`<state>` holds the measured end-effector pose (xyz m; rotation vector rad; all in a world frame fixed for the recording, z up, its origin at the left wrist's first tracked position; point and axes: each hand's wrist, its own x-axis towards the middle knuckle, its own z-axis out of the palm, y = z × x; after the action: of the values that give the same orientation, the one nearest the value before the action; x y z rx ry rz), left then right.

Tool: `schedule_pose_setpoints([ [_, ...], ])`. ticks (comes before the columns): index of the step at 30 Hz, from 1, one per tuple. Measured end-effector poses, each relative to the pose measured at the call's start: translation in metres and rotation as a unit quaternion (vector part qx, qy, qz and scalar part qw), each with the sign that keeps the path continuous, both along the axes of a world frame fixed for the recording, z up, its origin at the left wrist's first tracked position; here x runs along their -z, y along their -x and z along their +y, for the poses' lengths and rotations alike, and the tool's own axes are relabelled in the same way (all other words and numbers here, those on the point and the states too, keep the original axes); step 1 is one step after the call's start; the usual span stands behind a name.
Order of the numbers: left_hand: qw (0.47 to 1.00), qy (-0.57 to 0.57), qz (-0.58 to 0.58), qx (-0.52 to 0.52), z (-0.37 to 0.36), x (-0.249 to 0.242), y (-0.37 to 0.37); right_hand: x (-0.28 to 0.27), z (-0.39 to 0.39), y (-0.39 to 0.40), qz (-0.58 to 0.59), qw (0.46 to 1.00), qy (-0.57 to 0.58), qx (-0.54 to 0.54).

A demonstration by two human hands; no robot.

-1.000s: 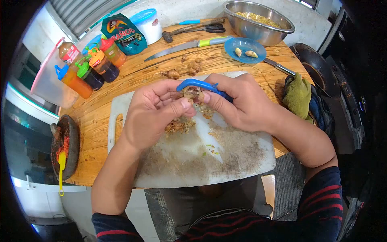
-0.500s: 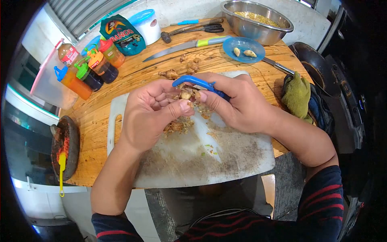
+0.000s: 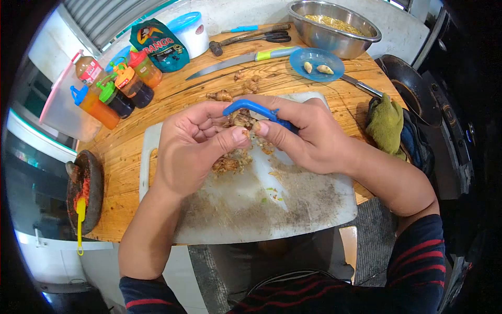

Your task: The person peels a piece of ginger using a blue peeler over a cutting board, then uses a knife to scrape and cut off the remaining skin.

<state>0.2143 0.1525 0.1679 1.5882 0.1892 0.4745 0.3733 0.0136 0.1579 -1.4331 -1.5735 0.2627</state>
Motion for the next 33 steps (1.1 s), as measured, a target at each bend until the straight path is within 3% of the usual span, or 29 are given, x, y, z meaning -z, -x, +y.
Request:
schedule_pose_setpoints([
  [2,1.0,0.027,-0.015,0.002,0.0,0.0,0.001,0.004,0.003,-0.002,0.004,0.998,-0.061,-0.025],
  [6,1.0,0.03,-0.006,-0.007,0.001,0.0,0.0,-0.003,-0.002,0.001,-0.001,1.0,0.004,-0.001],
  [9,0.999,0.031,-0.014,-0.006,0.001,0.002,0.0,0.0,0.0,0.002,-0.016,1.0,-0.013,0.014],
  [11,0.999,0.029,-0.01,-0.012,0.002,0.003,0.001,0.01,0.005,0.001,-0.02,0.994,-0.111,0.012],
  [15,1.0,0.018,0.001,-0.017,0.0,0.001,0.001,0.013,0.003,-0.001,-0.022,0.996,-0.085,-0.002],
  [18,1.0,0.004,0.008,-0.016,0.001,0.003,0.001,0.012,0.003,0.002,0.061,0.996,-0.061,-0.02],
  [20,0.999,0.018,-0.007,-0.047,-0.004,0.003,-0.001,0.009,0.004,0.003,0.2,0.978,-0.025,-0.051],
  [23,0.998,-0.017,-0.021,-0.064,-0.007,0.004,0.0,0.004,0.0,0.003,0.274,0.959,0.037,-0.059],
  [26,0.995,-0.059,-0.047,-0.072,-0.014,0.005,0.001,0.002,-0.001,0.004,0.285,0.957,0.032,-0.054],
  [33,0.995,-0.035,-0.066,-0.072,-0.012,0.006,0.0,-0.007,-0.002,-0.002,0.367,0.921,0.08,-0.104],
])
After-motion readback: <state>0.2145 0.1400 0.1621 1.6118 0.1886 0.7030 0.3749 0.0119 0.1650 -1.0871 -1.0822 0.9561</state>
